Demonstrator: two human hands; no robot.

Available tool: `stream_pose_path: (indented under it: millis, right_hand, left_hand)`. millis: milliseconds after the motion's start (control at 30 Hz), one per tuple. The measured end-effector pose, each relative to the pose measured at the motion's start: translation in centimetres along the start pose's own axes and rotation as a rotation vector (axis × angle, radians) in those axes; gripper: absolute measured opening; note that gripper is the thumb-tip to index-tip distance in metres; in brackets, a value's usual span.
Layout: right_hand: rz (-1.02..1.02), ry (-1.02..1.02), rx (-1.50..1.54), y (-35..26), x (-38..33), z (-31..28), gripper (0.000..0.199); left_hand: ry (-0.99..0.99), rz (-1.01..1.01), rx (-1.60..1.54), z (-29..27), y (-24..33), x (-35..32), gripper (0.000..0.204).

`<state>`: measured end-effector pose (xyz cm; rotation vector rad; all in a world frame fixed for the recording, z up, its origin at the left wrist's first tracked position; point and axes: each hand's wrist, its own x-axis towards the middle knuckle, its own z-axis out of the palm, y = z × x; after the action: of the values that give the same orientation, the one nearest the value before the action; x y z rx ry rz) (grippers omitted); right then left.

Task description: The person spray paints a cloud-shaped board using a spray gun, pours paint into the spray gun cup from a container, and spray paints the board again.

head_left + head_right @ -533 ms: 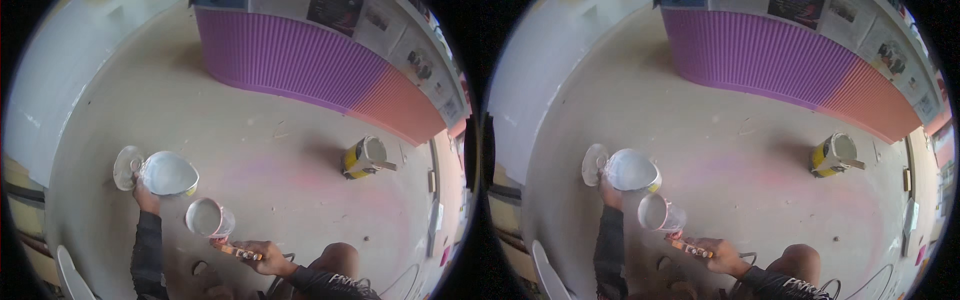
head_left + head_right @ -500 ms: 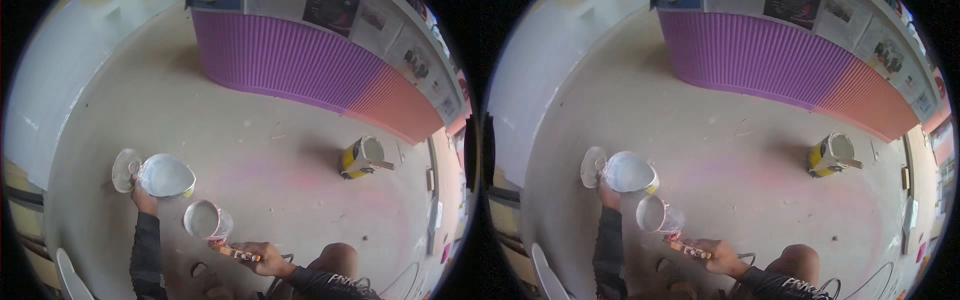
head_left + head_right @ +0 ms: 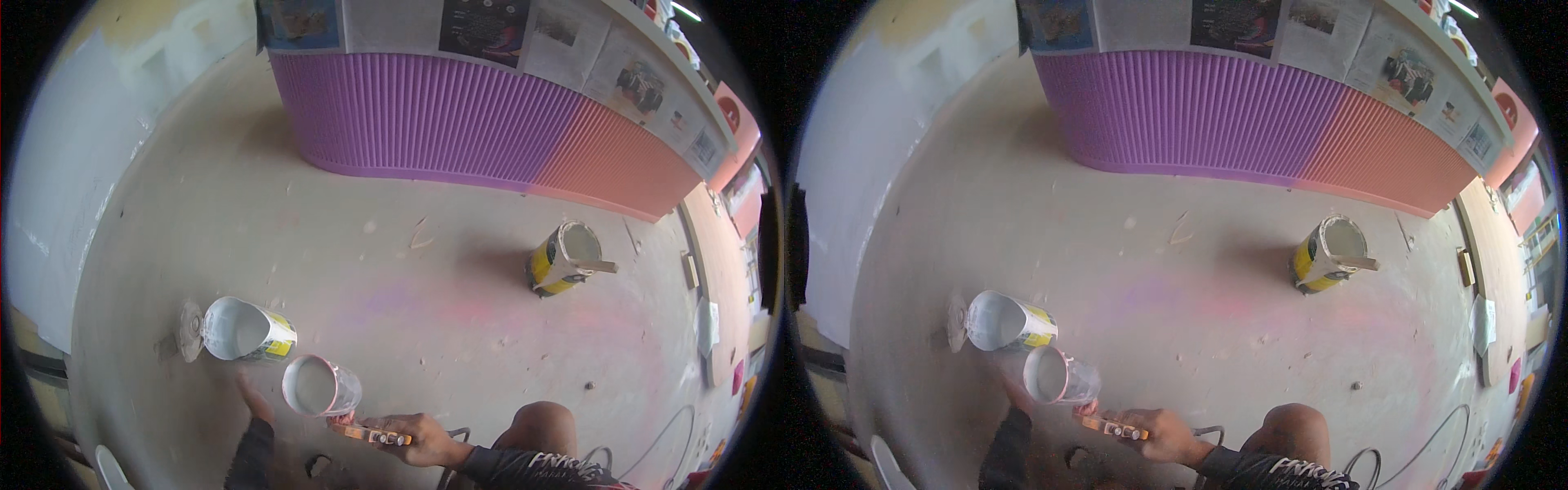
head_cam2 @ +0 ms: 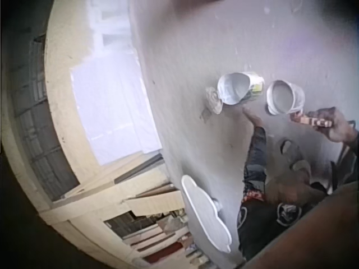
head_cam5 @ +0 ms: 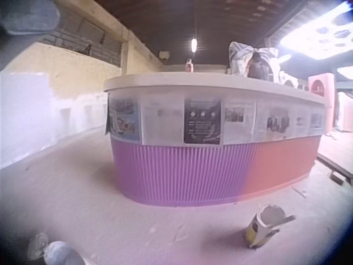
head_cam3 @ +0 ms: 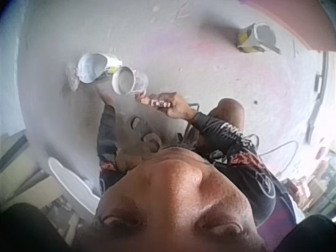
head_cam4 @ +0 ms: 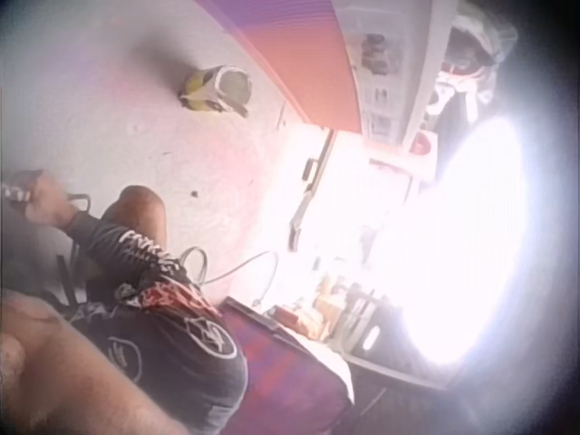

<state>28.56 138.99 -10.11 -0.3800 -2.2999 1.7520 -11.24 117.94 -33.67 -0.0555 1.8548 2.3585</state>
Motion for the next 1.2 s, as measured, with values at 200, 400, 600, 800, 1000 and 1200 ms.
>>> stream_pose_path:
  millis: [200, 400, 600, 800, 1000, 1200]
  right_hand:
    - [-0.1, 0.064, 0.044, 0.8, -0.2, -0.2, 0.025]
    - [-0.046, 0.009, 0.034, 0.8, 0.2, -0.2, 0.033]
    - [-0.037, -0.015, 0.033, 0.4, 0.1, -0.5, 0.042]
    - [-0.095, 0.052, 0.042, 0.2, -0.4, -0.4, 0.038]
    - [0.051, -0.019, 0.103, -0.8, -2.4, -0.1, 0.032]
    - [-0.04, 0.049, -0.012, -0.1, -1.6, -0.6, 0.026]
  left_hand:
    - [-0.22, -0.065, 0.078, 4.3, -2.4, -6.6, 0.062]
    - [-0.403, -0.092, 0.171, 7.8, -0.2, -8.3, 0.059]
    - [-0.568, -0.13, 0.274, 9.3, 2.9, -9.4, 0.057]
    - [-0.714, -0.174, 0.383, 9.6, 7.1, -9.2, 0.054]
    - [-0.858, 0.301, 0.562, 11.7, 17.4, -12.9, 0.046]
    - [-0.627, 0.263, -0.237, 19.5, 25.9, -17.3, 0.038]
